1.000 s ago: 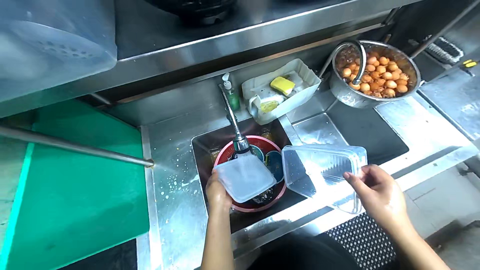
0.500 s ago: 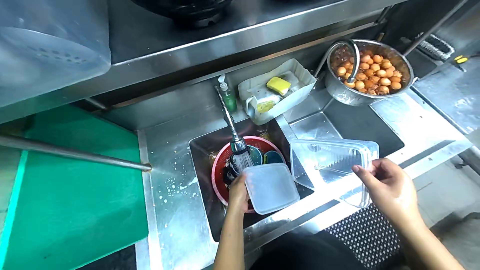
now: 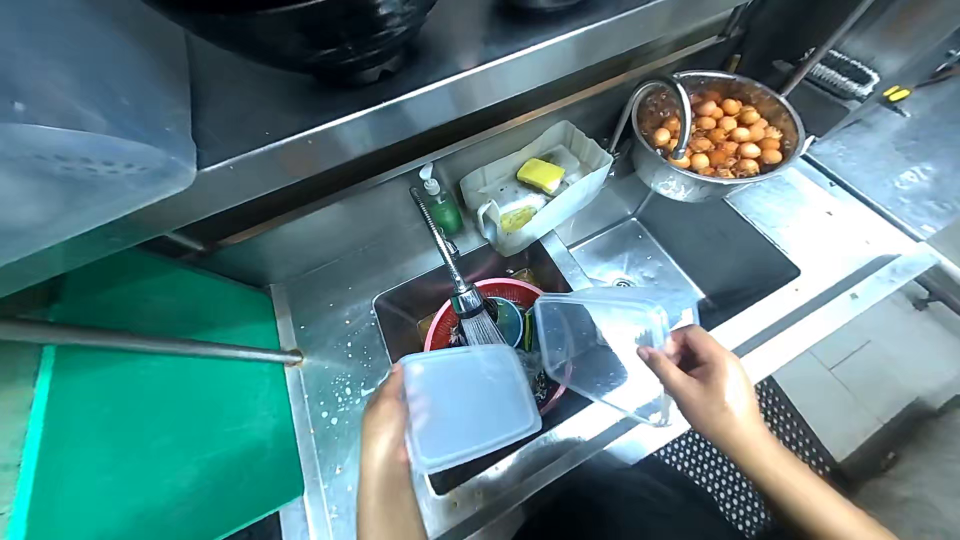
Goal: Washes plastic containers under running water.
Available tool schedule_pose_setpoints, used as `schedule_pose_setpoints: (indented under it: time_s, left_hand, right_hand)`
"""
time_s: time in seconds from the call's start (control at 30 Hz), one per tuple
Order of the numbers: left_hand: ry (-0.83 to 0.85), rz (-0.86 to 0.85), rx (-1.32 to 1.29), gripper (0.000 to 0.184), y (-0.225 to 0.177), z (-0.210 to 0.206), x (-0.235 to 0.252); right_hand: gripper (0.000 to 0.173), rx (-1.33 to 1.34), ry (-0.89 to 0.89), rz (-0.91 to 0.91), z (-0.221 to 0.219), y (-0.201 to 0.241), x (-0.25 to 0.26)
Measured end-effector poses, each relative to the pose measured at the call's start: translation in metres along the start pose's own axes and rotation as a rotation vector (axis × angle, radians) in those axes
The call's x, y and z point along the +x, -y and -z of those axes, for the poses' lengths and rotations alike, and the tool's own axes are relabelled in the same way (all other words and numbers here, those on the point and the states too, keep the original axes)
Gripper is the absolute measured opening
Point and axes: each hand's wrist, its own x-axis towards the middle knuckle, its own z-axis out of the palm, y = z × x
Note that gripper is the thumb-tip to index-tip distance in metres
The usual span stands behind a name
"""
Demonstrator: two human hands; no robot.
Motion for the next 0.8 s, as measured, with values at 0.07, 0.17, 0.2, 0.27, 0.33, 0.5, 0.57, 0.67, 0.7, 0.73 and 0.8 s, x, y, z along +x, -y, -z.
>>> schedule_pose_setpoints:
  time_s: [0.07, 0.17, 0.2, 0.27, 0.33, 0.5, 0.57, 0.67, 0.7, 0.73, 0.8]
  left_hand:
    - [-0.062, -0.065, 0.019, 0.043, -0.009, 0.023, -0.010]
    - [-0.150, -0.162, 0.016, 0.039, -0.021, 0.057, -0.025]
    - [-0.171, -0.190, 0.004, 0.039, -0.023, 0.068, -0.030]
    - [-0.208, -0.237, -0.038, 0.040, -0.028, 0.086, -0.042]
    - [-0.236, -0.278, -0.066, 0.040, -0.032, 0.103, -0.054]
    - [-0.266, -0.419, -0.115, 0.037, -0.033, 0.144, -0.076]
    - [-0.290, -0.479, -0.120, 0.035, -0.030, 0.153, -0.081]
    - [-0.283, -0.471, -0.118, 0.034, -0.034, 0.154, -0.088]
    - [-0.300, -0.454, -0.138, 0.034, -0.038, 0.151, -0.090]
    - [-0.333, -0.436, -0.146, 0.034, -0.042, 0.147, -0.094]
    - [-0.391, -0.436, -0.115, 0.033, -0.048, 0.147, -0.100]
  right_hand:
    - [0.030, 0.046, 0.072, 0.012, -0.020, 0.004, -0.002]
    - [0.029, 0.156, 0.224, -0.108, -0.056, 0.006, 0.003]
    - [0.028, 0.223, 0.270, -0.192, -0.069, 0.004, 0.007]
    - [0.028, 0.435, 0.301, -0.389, -0.089, 0.001, 0.015]
    - [0.025, 0.626, 0.289, -0.546, -0.095, 0.003, 0.021]
    - [0.012, 0.754, 0.206, -0.712, -0.081, -0.017, 0.035]
    - [0.010, 0.768, 0.220, -0.783, -0.108, -0.019, 0.037]
    - [0.019, 0.784, 0.389, -0.875, -0.179, -0.003, 0.038]
    - [0.017, 0.774, 0.410, -0.845, -0.195, -0.001, 0.047]
    - [0.017, 0.760, 0.412, -0.798, -0.203, -0.004, 0.055]
    - [0.021, 0.748, 0.382, -0.732, -0.197, -0.023, 0.062]
